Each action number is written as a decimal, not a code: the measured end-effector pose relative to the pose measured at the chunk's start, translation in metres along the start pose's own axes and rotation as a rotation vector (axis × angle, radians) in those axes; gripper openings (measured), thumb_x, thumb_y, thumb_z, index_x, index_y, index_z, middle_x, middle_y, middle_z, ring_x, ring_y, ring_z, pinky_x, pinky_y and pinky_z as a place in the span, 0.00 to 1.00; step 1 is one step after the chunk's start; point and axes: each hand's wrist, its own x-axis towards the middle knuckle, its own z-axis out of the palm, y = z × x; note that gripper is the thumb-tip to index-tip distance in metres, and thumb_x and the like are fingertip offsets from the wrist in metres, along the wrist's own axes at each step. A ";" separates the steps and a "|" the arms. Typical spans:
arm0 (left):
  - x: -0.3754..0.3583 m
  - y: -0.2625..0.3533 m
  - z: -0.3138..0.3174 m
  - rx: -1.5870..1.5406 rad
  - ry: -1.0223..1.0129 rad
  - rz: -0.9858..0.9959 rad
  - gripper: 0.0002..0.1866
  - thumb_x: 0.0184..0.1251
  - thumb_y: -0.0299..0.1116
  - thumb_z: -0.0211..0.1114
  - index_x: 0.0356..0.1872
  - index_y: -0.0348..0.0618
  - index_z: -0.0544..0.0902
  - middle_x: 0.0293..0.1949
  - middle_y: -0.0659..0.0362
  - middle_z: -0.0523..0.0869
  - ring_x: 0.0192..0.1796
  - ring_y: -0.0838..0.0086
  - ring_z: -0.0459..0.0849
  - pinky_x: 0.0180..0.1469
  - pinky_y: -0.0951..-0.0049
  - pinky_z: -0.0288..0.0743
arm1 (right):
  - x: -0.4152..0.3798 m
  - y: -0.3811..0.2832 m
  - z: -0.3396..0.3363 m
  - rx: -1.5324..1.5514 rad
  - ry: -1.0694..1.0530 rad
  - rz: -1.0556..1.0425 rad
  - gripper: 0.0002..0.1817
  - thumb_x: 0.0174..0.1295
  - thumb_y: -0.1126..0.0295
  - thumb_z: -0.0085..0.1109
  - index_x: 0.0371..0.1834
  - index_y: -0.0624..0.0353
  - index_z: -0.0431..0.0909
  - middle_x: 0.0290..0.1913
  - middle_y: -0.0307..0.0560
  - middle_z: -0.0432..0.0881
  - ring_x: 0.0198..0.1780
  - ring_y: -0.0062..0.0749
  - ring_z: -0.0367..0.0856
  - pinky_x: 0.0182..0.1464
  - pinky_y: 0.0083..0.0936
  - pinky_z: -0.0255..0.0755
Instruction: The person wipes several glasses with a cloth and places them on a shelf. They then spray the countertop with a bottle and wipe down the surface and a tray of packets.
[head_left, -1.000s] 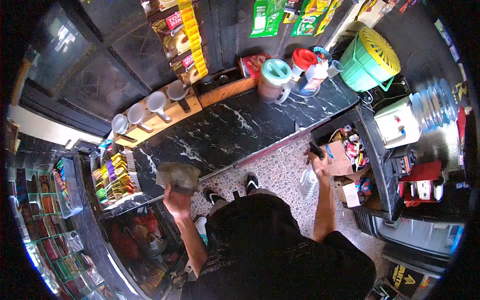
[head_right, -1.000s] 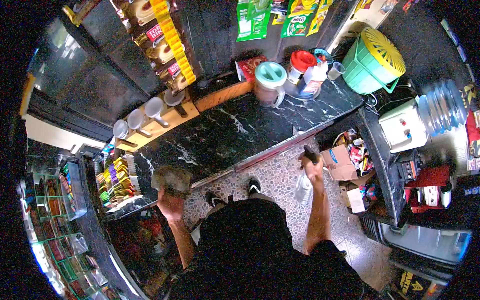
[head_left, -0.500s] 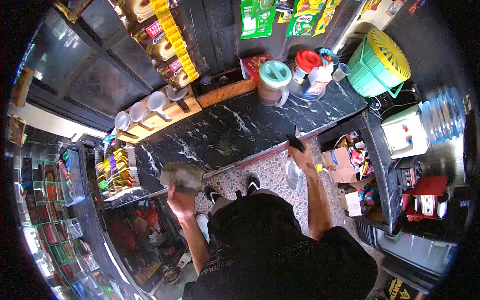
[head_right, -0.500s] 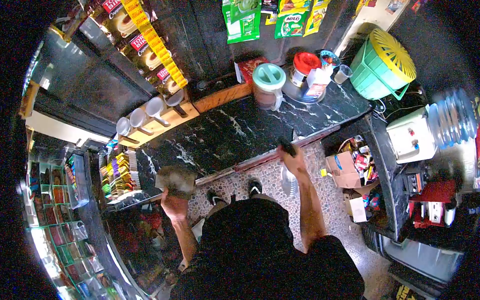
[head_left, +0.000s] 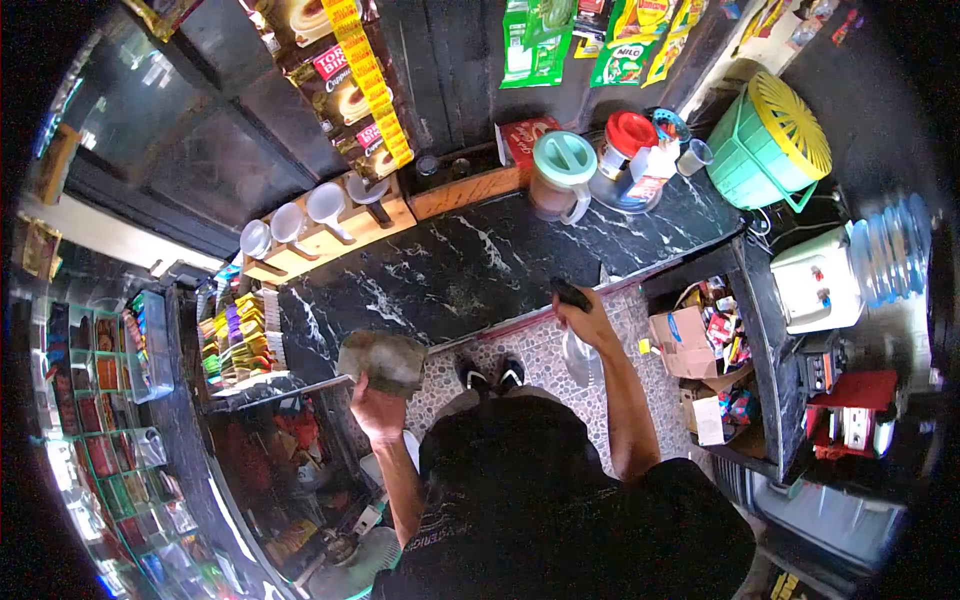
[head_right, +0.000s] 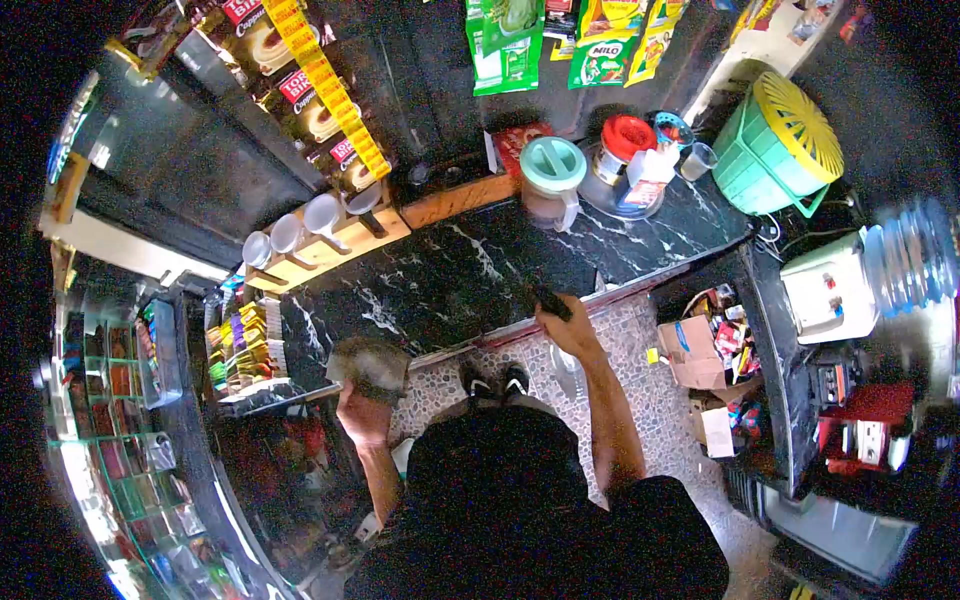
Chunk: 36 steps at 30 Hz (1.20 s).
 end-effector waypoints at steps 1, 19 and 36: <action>0.006 0.001 -0.001 -0.001 0.006 -0.020 0.28 0.70 0.40 0.60 0.70 0.47 0.72 0.68 0.53 0.76 0.72 0.56 0.70 0.75 0.46 0.58 | -0.007 -0.001 0.001 0.002 0.020 0.003 0.06 0.61 0.70 0.59 0.35 0.60 0.82 0.25 0.36 0.78 0.27 0.20 0.75 0.30 0.22 0.70; 0.079 -0.039 0.019 -0.012 -0.143 -0.479 0.25 0.69 0.35 0.60 0.68 0.48 0.74 0.68 0.54 0.76 0.72 0.55 0.69 0.75 0.46 0.58 | -0.081 0.035 -0.110 0.132 0.687 -0.162 0.08 0.63 0.71 0.58 0.30 0.63 0.83 0.25 0.42 0.81 0.20 0.26 0.76 0.25 0.28 0.72; 0.102 -0.140 0.094 0.051 -0.171 -0.413 0.24 0.72 0.40 0.56 0.67 0.44 0.75 0.65 0.54 0.80 0.68 0.55 0.75 0.72 0.44 0.62 | -0.048 0.015 -0.268 0.124 0.688 -0.142 0.15 0.57 0.72 0.54 0.45 0.61 0.85 0.32 0.41 0.84 0.29 0.26 0.79 0.34 0.23 0.71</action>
